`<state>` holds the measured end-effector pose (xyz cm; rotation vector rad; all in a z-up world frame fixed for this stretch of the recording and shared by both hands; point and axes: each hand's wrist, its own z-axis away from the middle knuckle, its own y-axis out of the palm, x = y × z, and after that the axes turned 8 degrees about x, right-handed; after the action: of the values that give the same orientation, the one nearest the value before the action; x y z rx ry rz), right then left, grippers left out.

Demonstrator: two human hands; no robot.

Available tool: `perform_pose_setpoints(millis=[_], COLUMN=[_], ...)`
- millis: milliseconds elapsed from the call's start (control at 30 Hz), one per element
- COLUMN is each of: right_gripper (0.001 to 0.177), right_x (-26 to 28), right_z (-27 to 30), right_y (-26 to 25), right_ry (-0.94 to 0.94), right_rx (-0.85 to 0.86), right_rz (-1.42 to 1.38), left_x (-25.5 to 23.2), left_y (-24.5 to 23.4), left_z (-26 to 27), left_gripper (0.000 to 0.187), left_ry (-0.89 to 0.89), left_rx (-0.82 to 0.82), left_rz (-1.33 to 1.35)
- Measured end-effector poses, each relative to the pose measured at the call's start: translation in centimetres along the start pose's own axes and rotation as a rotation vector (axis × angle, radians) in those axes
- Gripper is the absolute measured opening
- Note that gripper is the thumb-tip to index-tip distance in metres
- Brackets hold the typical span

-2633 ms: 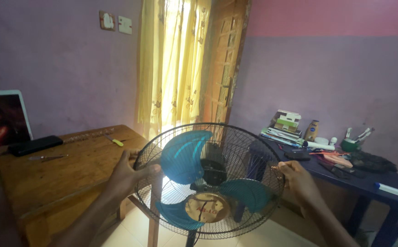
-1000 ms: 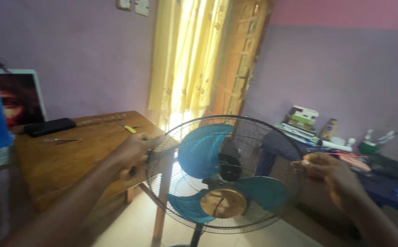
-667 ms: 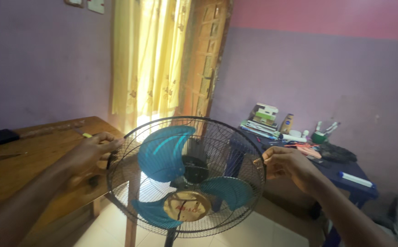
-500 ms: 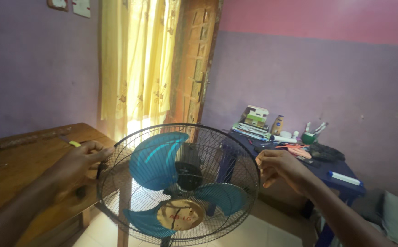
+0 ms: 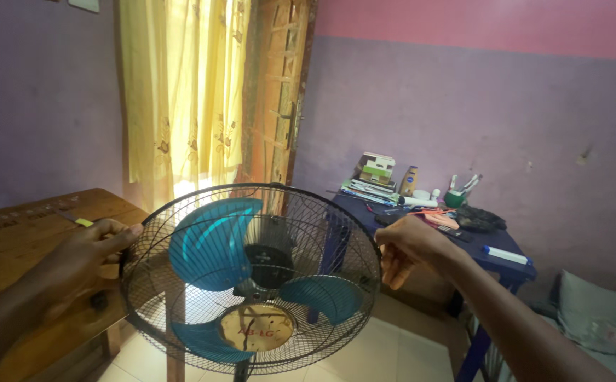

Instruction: The person removes the front wire cage of a standing electric fan by hand, then uses a screwdriver to loosen the central nut securing the fan blades. The person continues to unscrew the nut while holding the blades.

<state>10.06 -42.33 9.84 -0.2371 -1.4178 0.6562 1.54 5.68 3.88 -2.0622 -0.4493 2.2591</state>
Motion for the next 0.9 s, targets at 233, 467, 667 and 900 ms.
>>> perform_pose_setpoints(millis=[233,467,667,900], right_gripper=[0.034,0.037,0.037,0.035], right_x=[1.0,0.8,0.9,1.2], right_z=[0.7,0.9,0.7,0.2], right_y=[0.1,0.3,1.0,0.8], right_ry=[-0.002,-0.044,-0.05,-0.054], right_rx=[0.037,-0.024,-0.087,-0.077], right_rz=[-0.037,-0.021,-0.037,-0.034], left_x=[2.1,4.8,5.3,4.8], left_y=[-0.5,1.2,1.8,2.1], left_z=[-1.5,-4.6,-4.8,-4.1], left_gripper=[0.051,0.118,0.145,0.146], left_ry=[0.029,0.134,0.114,0.131], left_rx=[-0.016,0.071,-0.015,-0.08], left_rz=[-0.028,-0.203,-0.47,-0.513])
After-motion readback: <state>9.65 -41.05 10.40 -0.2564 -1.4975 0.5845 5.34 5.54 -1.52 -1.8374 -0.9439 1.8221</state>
